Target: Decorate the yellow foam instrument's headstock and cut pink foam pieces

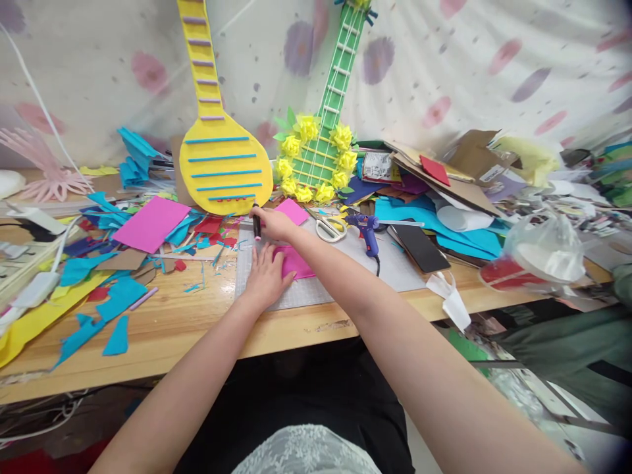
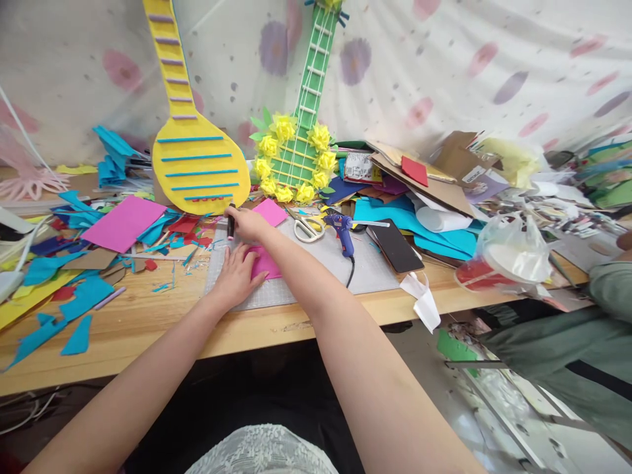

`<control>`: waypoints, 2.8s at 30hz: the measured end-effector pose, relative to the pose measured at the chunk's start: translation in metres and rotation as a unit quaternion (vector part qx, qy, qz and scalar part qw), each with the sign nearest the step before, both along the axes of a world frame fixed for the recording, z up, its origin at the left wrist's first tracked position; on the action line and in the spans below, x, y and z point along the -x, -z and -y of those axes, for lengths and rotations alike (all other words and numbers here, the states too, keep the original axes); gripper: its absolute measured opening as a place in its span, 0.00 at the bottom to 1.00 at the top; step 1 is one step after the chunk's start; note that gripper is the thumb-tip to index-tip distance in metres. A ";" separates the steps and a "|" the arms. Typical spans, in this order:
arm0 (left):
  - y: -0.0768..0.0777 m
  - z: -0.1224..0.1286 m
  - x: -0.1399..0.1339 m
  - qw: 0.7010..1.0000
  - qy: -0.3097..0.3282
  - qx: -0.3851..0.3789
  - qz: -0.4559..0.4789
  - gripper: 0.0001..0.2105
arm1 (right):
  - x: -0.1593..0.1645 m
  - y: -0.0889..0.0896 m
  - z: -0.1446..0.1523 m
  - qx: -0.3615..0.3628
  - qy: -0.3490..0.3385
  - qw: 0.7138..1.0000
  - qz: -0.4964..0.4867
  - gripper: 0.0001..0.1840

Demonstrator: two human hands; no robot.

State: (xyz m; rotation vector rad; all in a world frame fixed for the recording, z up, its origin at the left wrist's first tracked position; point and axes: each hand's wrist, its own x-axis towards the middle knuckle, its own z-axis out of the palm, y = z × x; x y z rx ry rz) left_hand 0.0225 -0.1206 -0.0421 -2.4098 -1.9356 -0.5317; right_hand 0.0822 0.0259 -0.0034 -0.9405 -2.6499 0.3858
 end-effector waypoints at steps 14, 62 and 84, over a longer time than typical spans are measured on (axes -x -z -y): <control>-0.002 0.001 0.000 1.000 0.005 0.017 0.020 0.18 | 0.000 -0.011 -0.015 0.131 0.148 0.980 -0.038 0.33; -0.018 -0.035 0.033 0.862 -0.073 -0.136 0.482 0.18 | -0.085 -0.043 0.019 0.268 0.073 0.960 0.032 0.08; -0.028 -0.062 0.008 0.616 -0.143 0.145 0.761 0.06 | -0.075 -0.012 0.028 0.465 0.196 0.743 -0.440 0.13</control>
